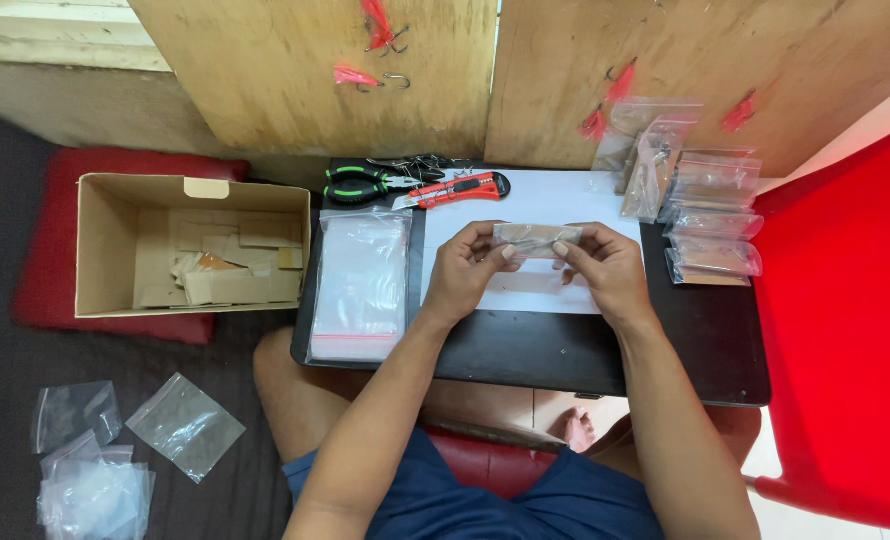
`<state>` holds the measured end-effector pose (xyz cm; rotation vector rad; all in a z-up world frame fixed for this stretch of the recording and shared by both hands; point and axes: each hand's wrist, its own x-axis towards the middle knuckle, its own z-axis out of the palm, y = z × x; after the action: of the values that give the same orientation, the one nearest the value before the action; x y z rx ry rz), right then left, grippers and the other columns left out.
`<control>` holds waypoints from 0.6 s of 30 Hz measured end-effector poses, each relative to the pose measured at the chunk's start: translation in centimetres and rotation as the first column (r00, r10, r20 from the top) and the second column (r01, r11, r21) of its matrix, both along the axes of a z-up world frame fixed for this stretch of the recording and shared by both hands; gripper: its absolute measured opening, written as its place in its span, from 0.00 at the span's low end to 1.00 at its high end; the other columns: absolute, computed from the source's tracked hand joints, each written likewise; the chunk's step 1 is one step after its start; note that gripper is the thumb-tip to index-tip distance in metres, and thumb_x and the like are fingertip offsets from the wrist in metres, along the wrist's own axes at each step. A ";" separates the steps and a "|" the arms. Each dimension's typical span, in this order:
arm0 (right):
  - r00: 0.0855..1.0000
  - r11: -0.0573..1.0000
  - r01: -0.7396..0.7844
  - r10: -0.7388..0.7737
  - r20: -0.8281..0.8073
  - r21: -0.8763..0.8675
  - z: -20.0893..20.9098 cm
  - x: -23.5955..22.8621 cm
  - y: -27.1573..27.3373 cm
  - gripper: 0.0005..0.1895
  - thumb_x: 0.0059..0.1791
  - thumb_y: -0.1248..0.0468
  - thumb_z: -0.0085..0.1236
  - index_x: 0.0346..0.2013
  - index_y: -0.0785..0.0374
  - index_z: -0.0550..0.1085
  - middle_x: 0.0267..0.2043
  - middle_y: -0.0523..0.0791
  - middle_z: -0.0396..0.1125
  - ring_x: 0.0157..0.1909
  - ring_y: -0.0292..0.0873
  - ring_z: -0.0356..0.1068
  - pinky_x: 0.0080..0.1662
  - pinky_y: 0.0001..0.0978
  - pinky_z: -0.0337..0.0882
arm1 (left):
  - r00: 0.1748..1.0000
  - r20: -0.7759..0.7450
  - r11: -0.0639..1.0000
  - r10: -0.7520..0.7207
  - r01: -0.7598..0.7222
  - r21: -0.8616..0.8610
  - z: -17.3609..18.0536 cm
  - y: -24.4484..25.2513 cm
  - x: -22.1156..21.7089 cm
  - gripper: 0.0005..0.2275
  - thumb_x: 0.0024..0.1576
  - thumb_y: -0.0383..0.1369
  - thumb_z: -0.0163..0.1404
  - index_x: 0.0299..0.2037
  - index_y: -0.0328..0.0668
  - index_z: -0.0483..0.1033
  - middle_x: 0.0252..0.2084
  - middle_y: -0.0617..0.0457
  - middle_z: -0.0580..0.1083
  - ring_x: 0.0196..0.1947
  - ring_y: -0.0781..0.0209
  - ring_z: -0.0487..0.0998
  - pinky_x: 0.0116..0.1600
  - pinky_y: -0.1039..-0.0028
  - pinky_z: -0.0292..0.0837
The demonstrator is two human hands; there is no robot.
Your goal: The person places a fishing hook onto a piece of cardboard and then slides the cardboard and hook into a small plastic bag.
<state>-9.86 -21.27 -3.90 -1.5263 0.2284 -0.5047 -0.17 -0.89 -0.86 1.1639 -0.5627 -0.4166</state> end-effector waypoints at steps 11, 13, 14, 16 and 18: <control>0.995 0.991 0.091 -0.085 0.059 -0.098 -0.3 -0.4 -0.4 0.08 0.50 0.72 0.65 0.43 0.71 0.78 0.32 0.53 0.74 0.32 0.40 0.74 0.35 0.32 0.80 | 0.999 0.034 0.995 0.010 -0.014 0.103 -1.9 -0.5 0.6 0.11 0.58 0.28 0.60 0.48 0.31 0.78 0.38 0.39 0.81 0.36 0.60 0.84 0.46 0.70 0.84; 0.995 0.990 0.089 -0.083 0.057 -0.111 -0.1 -0.5 -0.2 0.07 0.50 0.72 0.66 0.42 0.72 0.79 0.31 0.53 0.74 0.31 0.40 0.74 0.35 0.33 0.80 | 1.000 0.022 0.995 0.007 -0.009 0.096 -1.9 -0.5 0.6 0.11 0.57 0.27 0.60 0.48 0.30 0.78 0.38 0.39 0.81 0.36 0.60 0.83 0.46 0.70 0.84; 0.995 0.991 0.085 -0.080 0.055 -0.102 0.0 -0.5 -0.2 0.08 0.50 0.71 0.66 0.42 0.72 0.78 0.31 0.52 0.74 0.31 0.39 0.75 0.35 0.33 0.80 | 1.000 0.020 0.996 0.003 -0.004 0.085 -1.9 -0.5 0.7 0.12 0.57 0.27 0.60 0.48 0.30 0.78 0.38 0.39 0.81 0.36 0.59 0.84 0.45 0.70 0.84; 0.996 0.992 0.080 -0.075 0.053 -0.093 0.3 -0.5 -0.1 0.08 0.50 0.71 0.66 0.42 0.72 0.78 0.31 0.52 0.74 0.32 0.39 0.75 0.36 0.32 0.80 | 1.000 0.018 0.997 -0.001 -0.001 0.073 -1.4 -0.4 0.6 0.12 0.57 0.27 0.60 0.48 0.31 0.78 0.37 0.40 0.81 0.36 0.59 0.84 0.45 0.70 0.84; 0.997 0.986 0.075 -0.070 0.040 -0.146 0.7 -0.6 -0.3 0.07 0.50 0.71 0.66 0.40 0.71 0.79 0.29 0.53 0.74 0.29 0.40 0.74 0.34 0.33 0.79 | 0.999 0.030 0.997 -0.026 0.024 0.078 -0.3 -0.3 0.4 0.18 0.53 0.27 0.64 0.52 0.33 0.76 0.41 0.41 0.80 0.40 0.61 0.82 0.47 0.71 0.83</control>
<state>-10.46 -21.52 -3.17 -1.6557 0.2241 -0.6167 0.25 -1.15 -1.17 1.2403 -0.5930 -0.4457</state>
